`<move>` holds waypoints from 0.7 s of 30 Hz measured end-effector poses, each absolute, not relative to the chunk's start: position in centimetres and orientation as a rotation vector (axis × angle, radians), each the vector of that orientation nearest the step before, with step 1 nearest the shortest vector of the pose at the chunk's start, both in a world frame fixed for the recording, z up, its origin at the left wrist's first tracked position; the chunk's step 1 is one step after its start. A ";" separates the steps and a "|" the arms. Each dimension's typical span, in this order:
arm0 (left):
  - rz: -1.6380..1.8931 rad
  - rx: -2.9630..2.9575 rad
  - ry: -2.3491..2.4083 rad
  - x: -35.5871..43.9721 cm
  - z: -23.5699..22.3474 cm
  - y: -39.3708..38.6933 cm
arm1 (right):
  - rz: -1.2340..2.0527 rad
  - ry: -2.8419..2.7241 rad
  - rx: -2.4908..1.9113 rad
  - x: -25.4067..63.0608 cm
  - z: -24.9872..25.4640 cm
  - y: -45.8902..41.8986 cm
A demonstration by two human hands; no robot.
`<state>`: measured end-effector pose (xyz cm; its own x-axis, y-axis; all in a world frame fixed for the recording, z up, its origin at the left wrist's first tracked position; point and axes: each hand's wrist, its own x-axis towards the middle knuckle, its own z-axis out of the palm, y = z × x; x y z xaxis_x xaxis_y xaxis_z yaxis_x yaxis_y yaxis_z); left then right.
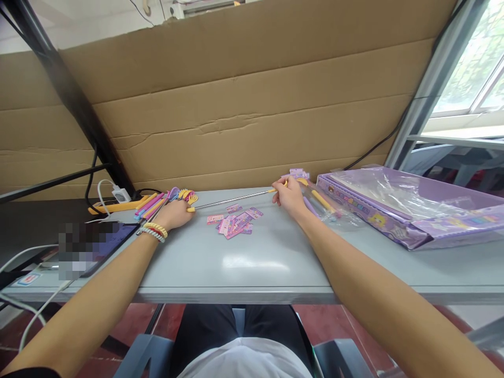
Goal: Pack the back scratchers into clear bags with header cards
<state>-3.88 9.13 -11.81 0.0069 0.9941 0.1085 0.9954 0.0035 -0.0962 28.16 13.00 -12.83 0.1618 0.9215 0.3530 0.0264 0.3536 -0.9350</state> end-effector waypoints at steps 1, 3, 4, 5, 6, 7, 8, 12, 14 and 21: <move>-0.016 -2.117 -2.118 -3.8 -11.8 9.1 | 0.821 -1.229 -1.000 28.1 -12.8 13.0; -0.020 -2.116 -2.114 -3.5 -11.7 9.1 | 0.808 -1.215 -0.975 27.9 -12.7 12.9; -0.022 -2.119 -2.109 -3.4 -11.7 9.0 | 0.802 -1.209 -0.966 27.9 -12.7 12.9; -0.022 -2.120 -2.104 -3.4 -11.7 9.0 | 0.799 -1.207 -0.960 27.9 -12.7 12.9; -0.022 -2.122 -2.101 -3.3 -11.7 9.0 | 0.797 -1.207 -0.959 27.9 -12.7 13.0; -0.026 -2.121 -2.101 -3.2 -11.7 9.0 | 0.798 -1.210 -0.960 28.0 -12.7 13.0; -0.032 -2.120 -2.104 -3.1 -11.8 8.9 | 0.799 -1.213 -0.964 28.0 -12.8 13.1; -0.090 -2.124 -2.139 -1.9 -12.2 8.7 | 0.788 -1.232 -0.993 27.7 -12.9 12.8; -0.126 -2.157 -2.125 -0.9 -12.4 8.4 | 0.788 -1.296 -1.014 27.0 -12.9 12.2; -0.190 -2.216 -2.100 1.6 -12.4 7.4 | 0.735 -1.602 -1.030 24.0 -13.4 9.7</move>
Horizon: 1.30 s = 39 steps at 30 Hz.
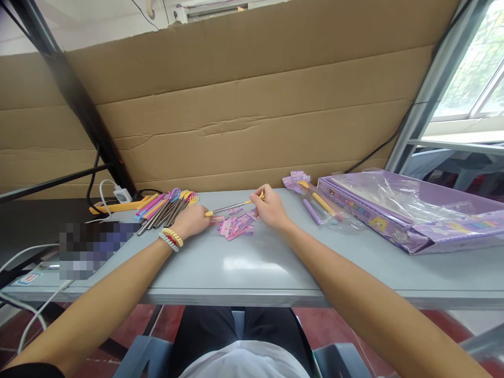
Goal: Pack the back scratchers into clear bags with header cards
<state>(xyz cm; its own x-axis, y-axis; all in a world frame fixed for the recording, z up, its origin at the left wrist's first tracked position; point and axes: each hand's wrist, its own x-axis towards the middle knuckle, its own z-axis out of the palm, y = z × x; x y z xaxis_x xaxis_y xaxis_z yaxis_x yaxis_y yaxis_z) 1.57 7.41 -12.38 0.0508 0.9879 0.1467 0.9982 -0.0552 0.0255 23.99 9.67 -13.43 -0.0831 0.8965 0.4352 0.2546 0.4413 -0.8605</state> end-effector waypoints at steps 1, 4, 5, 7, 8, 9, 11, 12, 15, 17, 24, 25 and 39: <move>-0.191 -2.215 -2.102 1.7 -12.4 7.3 | 0.734 -1.622 -1.031 23.9 -13.5 9.5; -0.198 -2.226 -2.110 1.9 -12.7 7.1 | 0.741 -1.653 -1.011 24.0 -13.7 9.4; -0.202 -2.234 -2.109 2.0 -12.8 7.1 | 0.744 -1.652 -0.997 24.1 -13.6 9.5; -0.206 -2.247 -2.110 2.0 -13.0 7.1 | 0.774 -1.645 -0.970 24.3 -13.6 9.5; -0.204 -2.248 -2.108 1.9 -13.1 7.2 | 0.801 -1.642 -0.958 24.3 -13.5 9.6; -0.196 -2.245 -2.104 1.8 -13.0 7.3 | 0.839 -1.642 -0.947 24.4 -13.4 9.6; -0.167 -2.213 -2.093 1.4 -12.9 7.5 | 0.946 -1.669 -0.934 24.4 -13.4 9.8; -0.153 -2.190 -2.082 1.1 -12.8 7.7 | 1.009 -1.706 -0.941 24.4 -13.4 9.8; -0.170 -2.104 -2.022 0.3 -12.5 8.1 | 1.172 -1.859 -1.008 24.4 -13.5 10.0; -0.222 -2.067 -1.973 0.0 -12.5 8.3 | 1.229 -1.958 -1.040 24.5 -13.7 10.1; -0.326 -2.062 -1.881 -1.0 -12.4 9.1 | 0.898 -2.191 -1.020 24.9 -13.1 9.8; -0.325 -2.052 -1.896 -1.3 -12.3 9.2 | 0.865 -2.182 -1.028 24.9 -13.0 9.7; -0.166 -2.098 -2.004 0.0 -11.4 7.9 | 0.532 -2.021 -1.087 24.4 -12.7 8.4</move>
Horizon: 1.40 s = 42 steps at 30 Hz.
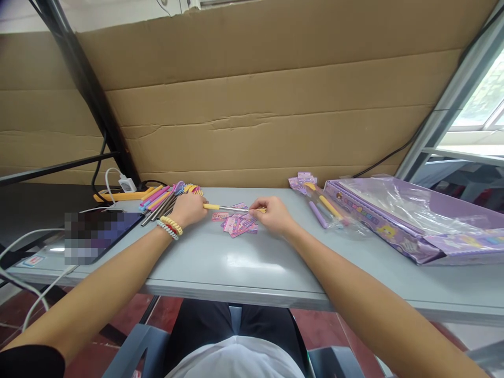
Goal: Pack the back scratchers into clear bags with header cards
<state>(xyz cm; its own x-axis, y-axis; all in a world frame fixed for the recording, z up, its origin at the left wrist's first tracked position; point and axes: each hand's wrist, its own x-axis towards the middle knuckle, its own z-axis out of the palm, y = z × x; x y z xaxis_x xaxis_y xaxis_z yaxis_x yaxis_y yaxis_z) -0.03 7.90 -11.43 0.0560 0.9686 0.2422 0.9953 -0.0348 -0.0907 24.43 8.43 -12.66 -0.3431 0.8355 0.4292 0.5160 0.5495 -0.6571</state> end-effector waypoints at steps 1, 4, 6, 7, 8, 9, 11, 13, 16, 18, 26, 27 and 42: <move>-0.166 -2.101 -2.012 0.1 -11.3 7.7 | 0.510 -2.018 -1.086 24.4 -12.6 8.3; -0.153 -2.115 -2.010 0.5 -11.2 7.2 | 0.490 -2.016 -1.092 24.3 -12.5 8.1; -0.141 -2.120 -1.992 0.7 -11.1 7.1 | 0.491 -2.021 -1.090 24.3 -12.6 8.1; -0.136 -2.121 -1.988 0.8 -11.1 7.0 | 0.493 -2.023 -1.086 24.3 -12.6 8.0; -0.133 -2.120 -1.988 0.8 -11.1 7.0 | 0.493 -2.026 -1.082 24.3 -12.6 8.0; -0.129 -2.119 -1.992 0.9 -11.1 7.0 | 0.491 -2.026 -1.079 24.3 -12.6 7.9; -0.114 -2.122 -1.999 1.0 -11.1 6.9 | 0.486 -2.018 -1.078 24.3 -12.6 7.8; -0.101 -2.127 -1.998 1.1 -11.2 6.8 | 0.487 -2.014 -1.075 24.3 -12.5 7.7; -0.093 -2.129 -1.986 1.2 -11.2 6.7 | 0.491 -2.014 -1.067 24.2 -12.5 7.6; -0.091 -2.136 -1.968 1.2 -11.4 6.7 | 0.491 -2.013 -1.062 24.2 -12.4 7.5; -0.097 -2.133 -1.979 1.6 -11.4 6.3 | 0.507 -2.027 -1.067 24.3 -12.5 7.5; -0.094 -2.135 -1.985 1.7 -11.3 6.2 | 0.510 -2.031 -1.072 24.3 -12.5 7.5; -0.098 -2.100 -2.016 2.8 -11.1 5.1 | 0.552 -2.055 -1.075 23.9 -11.9 6.8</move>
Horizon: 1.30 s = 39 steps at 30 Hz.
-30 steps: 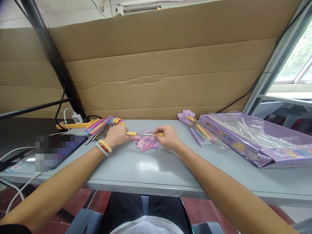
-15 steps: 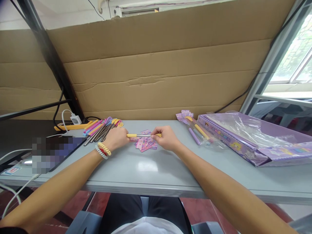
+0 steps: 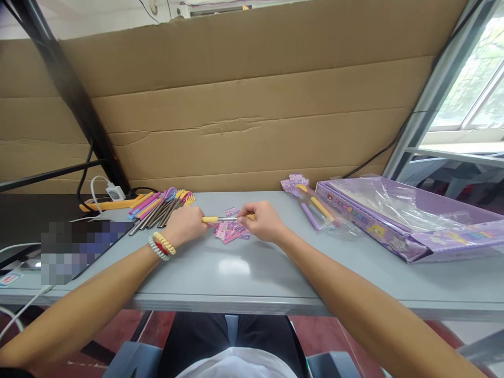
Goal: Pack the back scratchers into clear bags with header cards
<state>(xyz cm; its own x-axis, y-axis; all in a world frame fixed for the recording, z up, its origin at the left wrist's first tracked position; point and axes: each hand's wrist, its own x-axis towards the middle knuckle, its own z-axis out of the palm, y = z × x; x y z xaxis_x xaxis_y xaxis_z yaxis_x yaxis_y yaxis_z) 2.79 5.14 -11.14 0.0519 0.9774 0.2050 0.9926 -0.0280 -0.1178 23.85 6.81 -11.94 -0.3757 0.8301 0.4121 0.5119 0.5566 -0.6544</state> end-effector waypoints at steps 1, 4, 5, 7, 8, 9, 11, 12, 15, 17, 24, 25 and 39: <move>-0.107 -2.095 -2.016 2.8 -11.2 5.1 | 0.556 -2.054 -1.073 23.8 -11.9 6.8; -0.120 -2.104 -2.010 3.0 -11.4 4.9 | 0.559 -2.050 -1.071 23.6 -12.0 6.6; -0.124 -2.103 -2.000 3.0 -11.4 4.9 | 0.559 -2.049 -1.077 23.6 -12.0 6.6; -0.128 -2.089 -1.984 3.0 -11.5 4.8 | 0.560 -2.046 -1.095 23.5 -12.0 6.5; -0.129 -2.081 -1.980 3.0 -11.6 4.8 | 0.563 -2.044 -1.099 23.4 -12.0 6.4; -0.129 -2.076 -1.978 3.1 -11.6 4.7 | 0.564 -2.042 -1.102 23.4 -12.0 6.4; -0.127 -2.081 -1.982 3.1 -11.7 4.6 | 0.566 -2.045 -1.097 23.3 -11.9 6.2; -0.128 -2.089 -1.985 3.2 -11.7 4.5 | 0.567 -2.047 -1.094 23.3 -11.9 6.2; -0.144 -2.106 -1.990 3.3 -11.7 4.2 | 0.565 -2.048 -1.083 23.2 -11.8 6.1; -0.153 -2.106 -1.988 3.5 -11.6 4.1 | 0.575 -2.035 -1.087 23.1 -11.7 6.1; -0.158 -2.090 -1.995 3.6 -11.6 3.9 | 0.617 -2.017 -1.052 23.0 -11.6 6.0; -0.159 -2.095 -1.990 3.5 -11.7 4.0 | 0.622 -2.023 -1.044 23.0 -11.7 6.1; -0.408 -2.250 -1.622 2.6 -12.6 5.1 | 0.705 -2.017 -0.955 23.7 -13.2 8.2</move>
